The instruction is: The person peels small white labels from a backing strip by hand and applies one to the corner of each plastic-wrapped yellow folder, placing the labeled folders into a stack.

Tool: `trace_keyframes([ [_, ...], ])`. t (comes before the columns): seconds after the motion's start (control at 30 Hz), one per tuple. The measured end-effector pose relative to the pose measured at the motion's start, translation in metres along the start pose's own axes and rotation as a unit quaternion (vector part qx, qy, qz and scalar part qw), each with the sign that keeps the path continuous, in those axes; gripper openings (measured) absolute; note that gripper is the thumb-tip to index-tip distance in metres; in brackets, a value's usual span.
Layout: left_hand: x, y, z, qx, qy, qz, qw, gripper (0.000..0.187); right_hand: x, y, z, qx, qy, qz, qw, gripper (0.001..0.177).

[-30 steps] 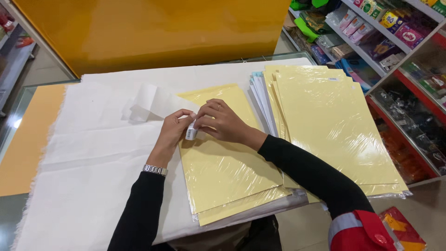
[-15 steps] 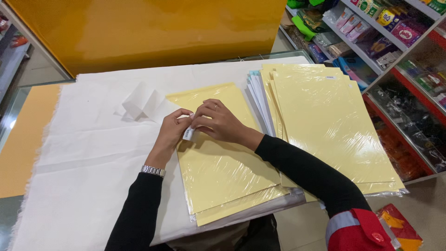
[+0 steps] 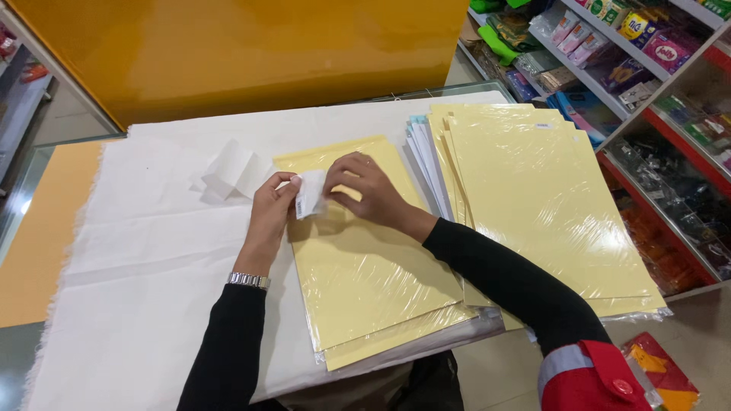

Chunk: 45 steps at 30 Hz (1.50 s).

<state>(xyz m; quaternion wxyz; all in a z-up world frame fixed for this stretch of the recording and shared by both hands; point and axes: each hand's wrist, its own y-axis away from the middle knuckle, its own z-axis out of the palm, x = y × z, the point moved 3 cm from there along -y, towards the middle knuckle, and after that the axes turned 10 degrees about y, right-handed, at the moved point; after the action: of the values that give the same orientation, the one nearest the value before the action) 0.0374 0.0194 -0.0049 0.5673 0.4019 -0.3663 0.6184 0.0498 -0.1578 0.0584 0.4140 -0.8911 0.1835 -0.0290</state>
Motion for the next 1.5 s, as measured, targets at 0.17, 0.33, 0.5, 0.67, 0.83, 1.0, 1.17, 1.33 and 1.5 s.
trace_keyframes([
  [0.17,-0.007,-0.015,-0.018,0.082,-0.06,0.04,0.994,0.009,0.039,-0.007,-0.036,0.071,-0.079,0.319,0.942,0.029],
  [0.33,0.004,-0.029,-0.068,0.184,0.007,0.122,0.975,0.009,0.053,0.009,-0.035,-0.188,-0.008,0.446,0.875,0.077],
  [0.5,0.036,-0.008,-0.079,0.256,0.179,0.163,0.936,0.011,0.068,0.025,-0.007,-0.304,0.093,0.392,0.863,0.1],
  [0.67,0.045,-0.001,-0.07,0.256,0.214,0.152,0.93,0.013,0.076,0.03,0.007,-0.304,0.085,0.394,0.863,0.094],
  [0.83,0.043,-0.003,-0.065,0.242,0.185,0.156,0.94,0.016,0.07,0.03,0.006,-0.318,0.119,0.455,0.823,0.093],
  [1.0,0.058,0.015,-0.027,0.203,0.186,0.143,0.951,0.014,0.073,0.037,0.004,-0.302,0.089,0.488,0.814,0.088],
  [1.17,0.058,0.012,-0.025,0.184,0.193,0.161,0.95,0.014,0.038,0.009,-0.02,-0.223,0.008,0.5,0.837,0.076],
  [1.33,0.054,0.011,-0.033,0.223,0.092,0.207,0.948,0.018,-0.012,-0.013,-0.034,-0.137,-0.073,0.462,0.873,0.088],
  [1.5,0.018,-0.019,-0.086,0.266,-0.126,0.29,0.911,0.017,-0.063,-0.021,-0.032,-0.118,-0.211,0.414,0.877,0.099],
])
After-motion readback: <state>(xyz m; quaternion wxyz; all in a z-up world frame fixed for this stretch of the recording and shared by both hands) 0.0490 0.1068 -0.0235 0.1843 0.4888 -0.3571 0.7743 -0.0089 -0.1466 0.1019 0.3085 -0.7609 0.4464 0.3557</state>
